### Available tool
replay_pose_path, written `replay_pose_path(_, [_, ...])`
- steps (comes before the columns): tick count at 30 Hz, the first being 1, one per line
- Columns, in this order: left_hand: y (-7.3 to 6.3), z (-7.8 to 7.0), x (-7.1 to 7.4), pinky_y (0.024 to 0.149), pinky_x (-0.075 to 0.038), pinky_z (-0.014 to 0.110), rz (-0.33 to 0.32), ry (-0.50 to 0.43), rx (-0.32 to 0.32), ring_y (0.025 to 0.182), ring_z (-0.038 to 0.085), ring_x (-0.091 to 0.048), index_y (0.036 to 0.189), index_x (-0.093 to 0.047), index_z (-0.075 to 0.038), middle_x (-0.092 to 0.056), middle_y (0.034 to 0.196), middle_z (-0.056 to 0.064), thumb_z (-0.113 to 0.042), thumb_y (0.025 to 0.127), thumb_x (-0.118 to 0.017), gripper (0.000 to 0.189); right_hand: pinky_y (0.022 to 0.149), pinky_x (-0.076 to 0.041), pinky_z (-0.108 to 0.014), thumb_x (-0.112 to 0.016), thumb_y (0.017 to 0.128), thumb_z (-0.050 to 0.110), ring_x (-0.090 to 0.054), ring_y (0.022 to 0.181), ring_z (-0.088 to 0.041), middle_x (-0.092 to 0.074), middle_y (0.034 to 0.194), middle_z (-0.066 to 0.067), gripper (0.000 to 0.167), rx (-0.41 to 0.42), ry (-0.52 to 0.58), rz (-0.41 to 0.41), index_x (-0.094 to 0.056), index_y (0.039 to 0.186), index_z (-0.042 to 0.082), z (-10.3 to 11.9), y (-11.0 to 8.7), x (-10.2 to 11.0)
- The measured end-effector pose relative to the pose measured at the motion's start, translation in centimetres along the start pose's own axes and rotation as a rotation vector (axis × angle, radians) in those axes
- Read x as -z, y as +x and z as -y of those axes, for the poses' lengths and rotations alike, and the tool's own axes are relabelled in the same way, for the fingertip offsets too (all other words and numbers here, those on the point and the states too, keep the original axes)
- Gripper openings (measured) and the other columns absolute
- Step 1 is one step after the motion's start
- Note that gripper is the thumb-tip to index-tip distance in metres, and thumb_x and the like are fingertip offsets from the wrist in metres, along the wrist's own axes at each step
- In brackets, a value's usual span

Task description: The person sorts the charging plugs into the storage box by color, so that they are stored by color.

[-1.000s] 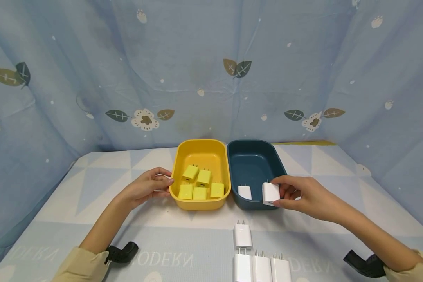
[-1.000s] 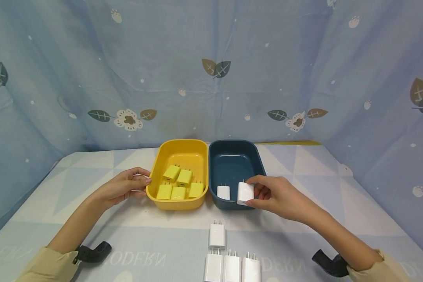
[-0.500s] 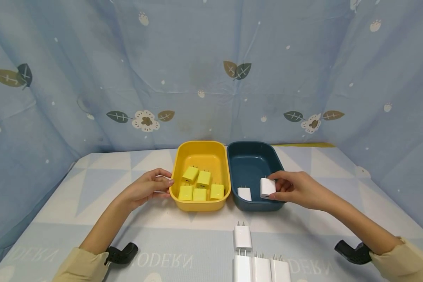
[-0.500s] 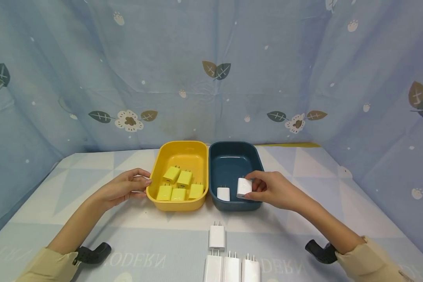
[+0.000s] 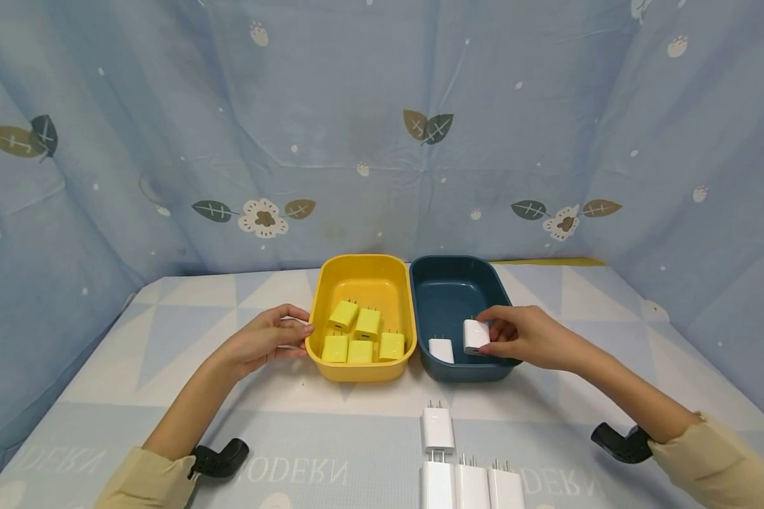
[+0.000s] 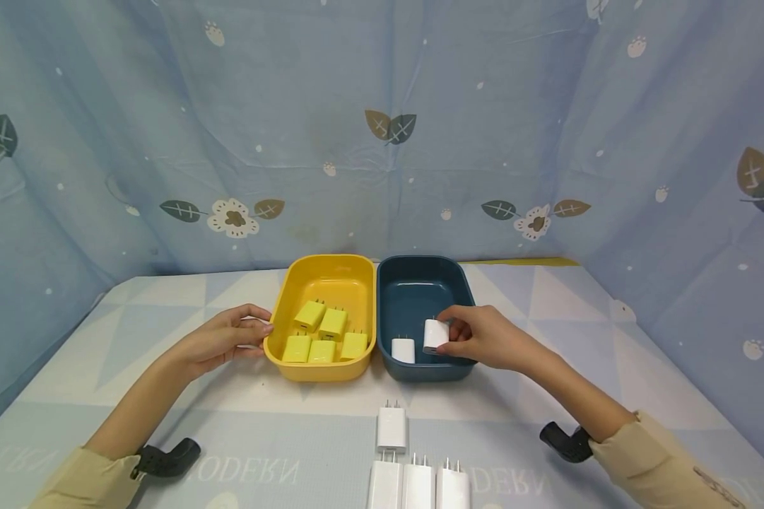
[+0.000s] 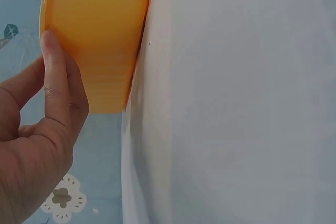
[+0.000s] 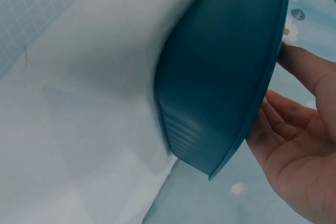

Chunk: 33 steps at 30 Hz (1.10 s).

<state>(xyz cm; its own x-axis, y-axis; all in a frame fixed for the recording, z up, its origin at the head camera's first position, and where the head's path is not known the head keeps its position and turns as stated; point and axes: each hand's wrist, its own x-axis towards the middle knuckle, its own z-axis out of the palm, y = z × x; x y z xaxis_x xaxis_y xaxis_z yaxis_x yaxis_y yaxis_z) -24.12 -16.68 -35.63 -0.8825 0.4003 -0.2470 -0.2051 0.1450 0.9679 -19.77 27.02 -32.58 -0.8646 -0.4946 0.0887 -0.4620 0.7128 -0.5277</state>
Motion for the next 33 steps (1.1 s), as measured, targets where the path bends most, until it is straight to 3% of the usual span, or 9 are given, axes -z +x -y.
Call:
replay_pose_path(18, [-0.1, 0.0, 0.0, 0.076, -0.06, 0.029, 0.012, 0.004, -0.01, 0.083, 0.018, -0.063, 0.126, -0.039, 0.005, -0.061, 0.101, 0.012, -0.009, 0.099, -0.061, 0.038, 0.061, -0.052, -0.025, -0.079, 0.086, 0.02, -0.054, 0.069, -0.01, -0.059, 0.081, 0.005, 0.043, 0.0, -0.008, 0.049, -0.062, 0.12, -0.002, -0.2, 1.1, -0.7])
replay_pose_path(28, [-0.1, 0.2, 0.1, 0.076, -0.06, 0.029, 0.02, -0.01, -0.016, 0.082, 0.018, -0.063, 0.126, -0.039, 0.006, -0.061, 0.101, 0.012, -0.009, 0.099, -0.062, 0.039, 0.062, -0.052, -0.025, -0.075, 0.09, 0.017, -0.055, 0.069, -0.007, -0.06, 0.08, 0.007, 0.03, 0.037, -0.012, 0.086, -0.066, 0.113, 0.0, 0.0, 1.3, -1.4])
replay_pose_path(33, [-0.1, 0.1, 0.2, 0.076, -0.06, 0.029, 0.026, -0.01, -0.024, 0.082, 0.018, -0.063, 0.126, -0.039, 0.006, -0.062, 0.1, 0.012, -0.009, 0.099, -0.062, 0.039, 0.063, -0.053, -0.025, -0.075, 0.09, 0.018, -0.056, 0.069, -0.007, -0.06, 0.08, 0.007, 0.032, 0.035, -0.016, 0.086, -0.066, 0.114, -0.001, 0.2, 1.3, -1.4])
